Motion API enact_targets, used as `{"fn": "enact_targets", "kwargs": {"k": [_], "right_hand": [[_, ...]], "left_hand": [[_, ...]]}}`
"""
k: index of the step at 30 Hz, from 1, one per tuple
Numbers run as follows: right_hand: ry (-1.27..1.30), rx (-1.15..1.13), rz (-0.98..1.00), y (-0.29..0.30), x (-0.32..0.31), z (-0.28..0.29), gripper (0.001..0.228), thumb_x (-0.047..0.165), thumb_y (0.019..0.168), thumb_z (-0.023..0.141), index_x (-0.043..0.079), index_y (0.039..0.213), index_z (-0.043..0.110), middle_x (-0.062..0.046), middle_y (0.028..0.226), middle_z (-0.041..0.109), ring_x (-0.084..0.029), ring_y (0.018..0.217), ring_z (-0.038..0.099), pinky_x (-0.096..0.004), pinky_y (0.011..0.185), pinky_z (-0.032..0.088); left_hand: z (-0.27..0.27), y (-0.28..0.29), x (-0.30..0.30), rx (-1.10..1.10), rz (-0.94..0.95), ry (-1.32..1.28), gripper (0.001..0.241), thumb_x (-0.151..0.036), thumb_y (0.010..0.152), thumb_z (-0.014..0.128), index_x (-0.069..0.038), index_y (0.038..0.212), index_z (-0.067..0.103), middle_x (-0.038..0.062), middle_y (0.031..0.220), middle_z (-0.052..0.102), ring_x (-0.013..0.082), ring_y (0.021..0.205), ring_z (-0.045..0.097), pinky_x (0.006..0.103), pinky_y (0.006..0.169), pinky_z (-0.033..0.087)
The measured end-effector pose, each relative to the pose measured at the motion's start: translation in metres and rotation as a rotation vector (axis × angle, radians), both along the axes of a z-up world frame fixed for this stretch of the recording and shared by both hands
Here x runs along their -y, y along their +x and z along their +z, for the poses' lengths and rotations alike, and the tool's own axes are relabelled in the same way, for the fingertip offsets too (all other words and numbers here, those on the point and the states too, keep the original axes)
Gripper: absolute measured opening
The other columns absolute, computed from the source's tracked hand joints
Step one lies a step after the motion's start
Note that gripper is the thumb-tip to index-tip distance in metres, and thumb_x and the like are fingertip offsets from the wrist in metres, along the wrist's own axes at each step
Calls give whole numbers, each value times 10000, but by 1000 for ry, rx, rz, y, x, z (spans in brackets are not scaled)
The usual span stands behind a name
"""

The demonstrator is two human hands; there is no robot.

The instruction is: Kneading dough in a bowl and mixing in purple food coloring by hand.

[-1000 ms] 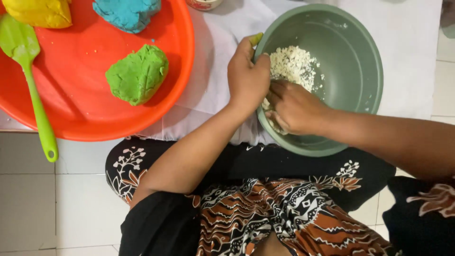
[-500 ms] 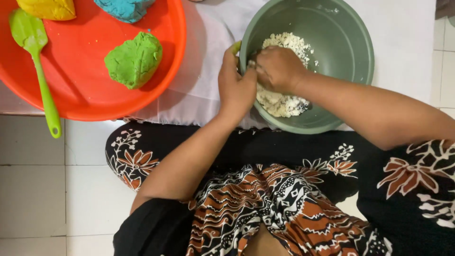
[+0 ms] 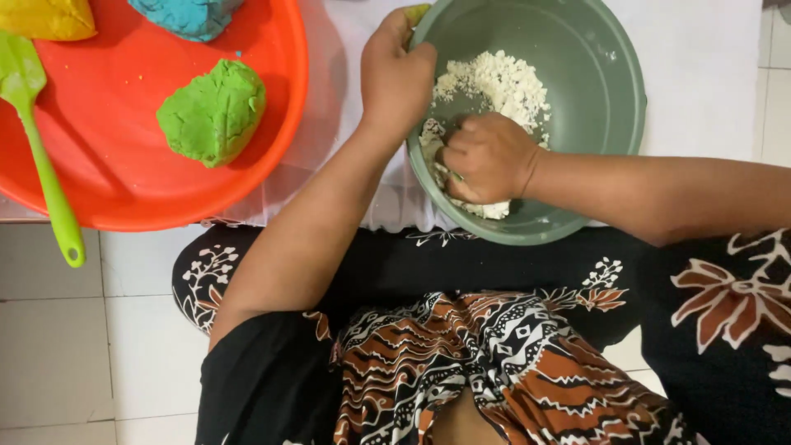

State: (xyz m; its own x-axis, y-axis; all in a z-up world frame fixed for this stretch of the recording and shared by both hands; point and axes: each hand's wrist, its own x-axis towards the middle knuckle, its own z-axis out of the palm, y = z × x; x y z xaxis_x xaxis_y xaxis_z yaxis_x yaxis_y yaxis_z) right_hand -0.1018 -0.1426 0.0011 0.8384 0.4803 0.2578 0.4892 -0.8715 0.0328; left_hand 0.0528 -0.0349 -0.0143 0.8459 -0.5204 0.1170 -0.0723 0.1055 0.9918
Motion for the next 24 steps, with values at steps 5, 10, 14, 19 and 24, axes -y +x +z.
{"fn": "enact_targets", "kwargs": {"k": [5,10,14,19,24], "right_hand": [[19,22,-25,5,7,-16,211,283,805,667,93,897,679,-73,945,665,-279,963,621,-385,811,519],[137,-358,-304,15,-4,9,275,217,879,535,49,714,677,-131,719,688,-336,644,598,-450,597,518],[263,-472,-721,-1,16,16,381,259,1103,510,-106,1082,618,-274,1030,630,-432,887,602,-531,814,487],[352,-275,-550,-14,28,12,380,265,991,794,-70,1029,617,-242,950,683,-383,788,639,-480,747,502],[732,-404,-421,2,21,-15,440,178,1116,409,-64,1472,503,-241,1581,411,-386,1479,363,-465,1218,284]], "left_hand": [[9,-1,-8,-38,-17,126,371,-78,793,576,-53,1152,666,42,833,708,136,686,624,263,634,512],[16,-28,-34,-19,-20,291,402,-106,836,549,-126,1237,561,50,889,695,168,679,600,328,645,523],[0,-31,-34,68,51,178,364,-101,841,553,-112,1203,592,110,976,766,238,800,700,346,739,559],[5,-38,-28,68,53,189,357,-120,861,533,-121,1215,578,119,1029,769,279,890,735,383,794,571],[7,-41,-29,77,57,152,335,-89,886,498,-107,1217,546,128,1005,750,270,871,720,379,789,574]]}}
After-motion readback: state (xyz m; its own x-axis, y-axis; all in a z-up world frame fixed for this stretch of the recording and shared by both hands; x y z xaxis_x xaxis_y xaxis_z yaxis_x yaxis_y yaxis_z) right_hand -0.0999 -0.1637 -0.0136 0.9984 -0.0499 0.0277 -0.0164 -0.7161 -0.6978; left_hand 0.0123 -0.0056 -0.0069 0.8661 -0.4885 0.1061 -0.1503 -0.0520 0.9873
